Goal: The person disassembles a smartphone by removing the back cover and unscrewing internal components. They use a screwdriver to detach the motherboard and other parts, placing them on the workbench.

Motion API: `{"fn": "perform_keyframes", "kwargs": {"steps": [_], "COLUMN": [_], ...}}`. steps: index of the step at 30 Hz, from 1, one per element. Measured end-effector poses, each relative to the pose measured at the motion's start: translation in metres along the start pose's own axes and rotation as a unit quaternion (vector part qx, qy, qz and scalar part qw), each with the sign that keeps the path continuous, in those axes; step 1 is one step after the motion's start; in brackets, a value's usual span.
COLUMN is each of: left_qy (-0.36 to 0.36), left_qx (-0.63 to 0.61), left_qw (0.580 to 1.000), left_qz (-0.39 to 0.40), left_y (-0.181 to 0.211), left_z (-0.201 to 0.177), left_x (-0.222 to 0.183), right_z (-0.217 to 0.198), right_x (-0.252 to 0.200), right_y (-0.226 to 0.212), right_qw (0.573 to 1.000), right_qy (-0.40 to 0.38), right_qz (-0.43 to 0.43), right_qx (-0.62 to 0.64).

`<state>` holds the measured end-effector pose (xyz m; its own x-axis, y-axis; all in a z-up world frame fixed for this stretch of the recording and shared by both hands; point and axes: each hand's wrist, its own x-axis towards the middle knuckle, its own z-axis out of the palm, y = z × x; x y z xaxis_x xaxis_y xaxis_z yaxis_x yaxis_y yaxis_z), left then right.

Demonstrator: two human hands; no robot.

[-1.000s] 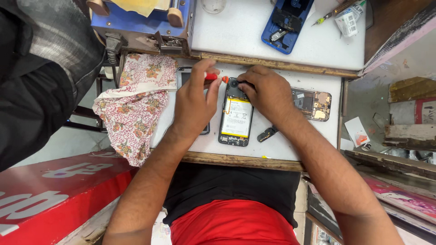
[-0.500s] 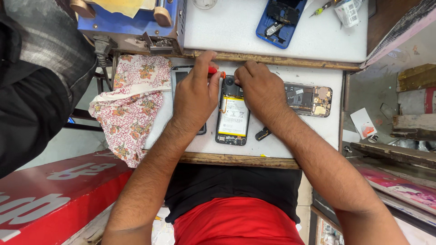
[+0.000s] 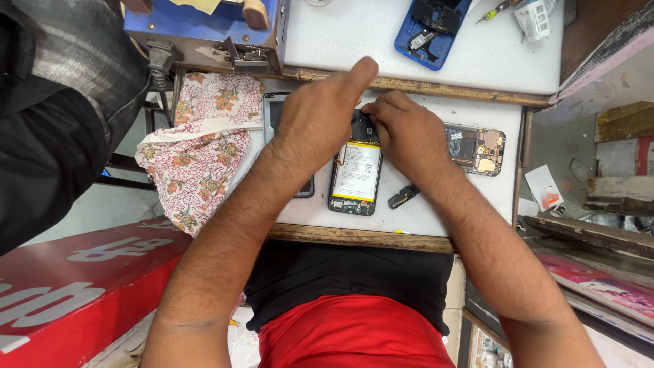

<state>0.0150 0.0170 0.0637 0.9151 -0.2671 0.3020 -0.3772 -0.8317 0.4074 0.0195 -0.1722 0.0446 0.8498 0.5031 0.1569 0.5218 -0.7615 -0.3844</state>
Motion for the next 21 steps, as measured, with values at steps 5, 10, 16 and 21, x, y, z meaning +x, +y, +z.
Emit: {"fn": "perform_keyframes", "kwargs": {"steps": [5, 10, 16, 21], "left_qy": [-0.008, -0.059, -0.013, 0.038], "left_qx": [0.028, -0.008, -0.030, 0.017], "left_qw": [0.999, 0.997, 0.999, 0.999], "left_qz": [-0.027, -0.055, 0.020, -0.013], "left_y": [0.000, -0.002, 0.000, 0.004], "left_z": [-0.004, -0.002, -0.002, -0.006], "left_x": [0.004, 0.002, 0.002, 0.002], "right_z": [-0.001, 0.007, 0.015, 0.015], "right_x": [0.001, 0.001, 0.004, 0.004], "right_y": [-0.006, -0.007, -0.006, -0.005], "right_qw": [1.000, 0.999, 0.990, 0.993], "right_qy": [0.009, 0.031, 0.015, 0.025], "right_qz": [-0.010, -0.028, -0.056, -0.045], "right_qx": [-0.003, -0.030, -0.132, -0.107]}}
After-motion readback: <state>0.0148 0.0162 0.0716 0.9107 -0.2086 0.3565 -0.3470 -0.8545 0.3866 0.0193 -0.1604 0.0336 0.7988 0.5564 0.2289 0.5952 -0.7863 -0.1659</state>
